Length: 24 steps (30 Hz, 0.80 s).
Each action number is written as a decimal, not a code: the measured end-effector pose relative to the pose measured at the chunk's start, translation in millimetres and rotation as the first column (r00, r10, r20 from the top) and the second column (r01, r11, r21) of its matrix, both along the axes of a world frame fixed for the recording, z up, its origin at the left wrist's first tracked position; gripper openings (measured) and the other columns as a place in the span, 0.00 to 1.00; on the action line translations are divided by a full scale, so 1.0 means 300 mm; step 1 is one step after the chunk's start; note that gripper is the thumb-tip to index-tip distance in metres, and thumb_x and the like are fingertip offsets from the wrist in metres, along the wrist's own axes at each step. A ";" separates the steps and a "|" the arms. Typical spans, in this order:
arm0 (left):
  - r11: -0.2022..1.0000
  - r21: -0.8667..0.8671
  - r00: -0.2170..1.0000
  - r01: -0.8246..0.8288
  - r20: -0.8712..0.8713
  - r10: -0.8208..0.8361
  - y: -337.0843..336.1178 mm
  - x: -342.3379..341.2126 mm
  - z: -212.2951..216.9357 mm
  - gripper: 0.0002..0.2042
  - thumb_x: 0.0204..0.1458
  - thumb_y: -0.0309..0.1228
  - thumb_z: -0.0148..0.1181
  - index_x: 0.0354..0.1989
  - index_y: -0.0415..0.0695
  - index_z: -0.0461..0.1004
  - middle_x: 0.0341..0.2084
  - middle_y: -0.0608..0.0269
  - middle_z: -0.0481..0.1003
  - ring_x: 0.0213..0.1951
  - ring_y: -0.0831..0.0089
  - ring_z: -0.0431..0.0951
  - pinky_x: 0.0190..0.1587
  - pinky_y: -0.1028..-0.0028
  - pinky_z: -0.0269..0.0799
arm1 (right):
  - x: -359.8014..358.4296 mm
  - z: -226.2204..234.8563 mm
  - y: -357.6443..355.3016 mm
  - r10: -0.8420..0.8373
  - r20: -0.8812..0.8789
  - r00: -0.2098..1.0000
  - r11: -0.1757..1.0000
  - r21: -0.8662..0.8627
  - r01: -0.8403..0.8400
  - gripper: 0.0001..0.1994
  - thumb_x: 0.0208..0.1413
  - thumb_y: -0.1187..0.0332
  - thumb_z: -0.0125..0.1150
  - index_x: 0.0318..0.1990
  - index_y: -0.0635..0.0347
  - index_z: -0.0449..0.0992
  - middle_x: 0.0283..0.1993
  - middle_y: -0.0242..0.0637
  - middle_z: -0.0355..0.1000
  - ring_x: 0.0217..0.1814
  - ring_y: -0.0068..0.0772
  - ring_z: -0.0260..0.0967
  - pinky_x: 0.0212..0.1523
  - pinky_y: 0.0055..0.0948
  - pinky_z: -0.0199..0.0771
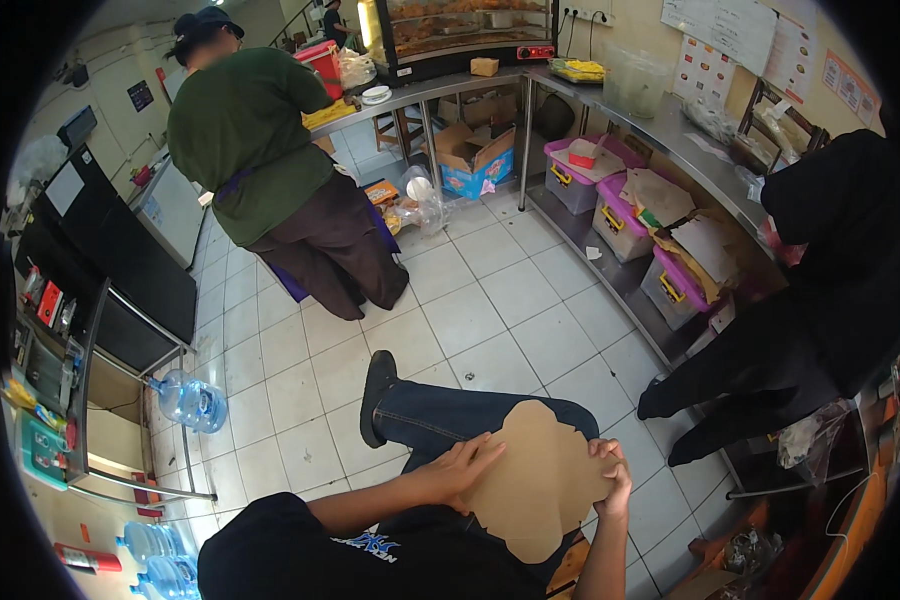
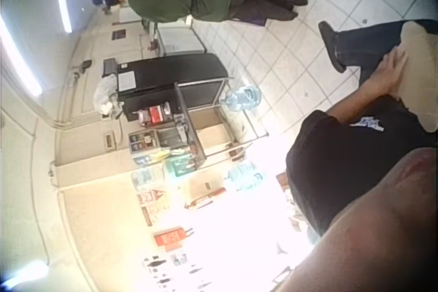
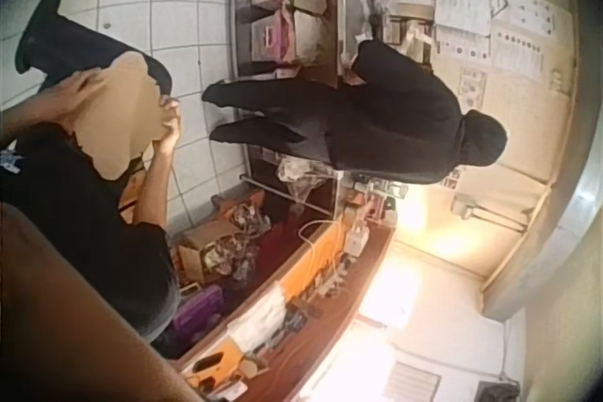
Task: Assembling and stacking cardboard food boxes while sitting in a commercial kitchen prep area.
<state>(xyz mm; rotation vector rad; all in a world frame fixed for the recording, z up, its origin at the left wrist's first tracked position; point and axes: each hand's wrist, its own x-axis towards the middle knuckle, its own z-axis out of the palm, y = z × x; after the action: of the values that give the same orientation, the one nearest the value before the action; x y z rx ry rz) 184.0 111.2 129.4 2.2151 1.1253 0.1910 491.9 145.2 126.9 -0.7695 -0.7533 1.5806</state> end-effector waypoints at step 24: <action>0.990 -0.107 0.962 -0.092 0.246 0.116 -0.019 0.023 -0.036 0.56 0.38 0.36 0.78 0.73 0.51 0.42 0.67 0.36 0.45 0.64 0.40 0.61 0.65 0.58 0.64 | -0.092 -0.003 0.022 0.122 -0.262 0.957 0.981 0.176 -0.077 0.21 0.39 0.56 0.48 0.40 0.60 0.65 0.47 0.42 0.63 0.64 0.53 0.57 0.66 0.51 0.55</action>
<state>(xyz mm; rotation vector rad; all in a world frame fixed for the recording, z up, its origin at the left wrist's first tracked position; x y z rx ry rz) 190.8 105.6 118.6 1.9842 1.0868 0.4424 464.4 151.6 126.0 -0.3879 -0.7179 1.6501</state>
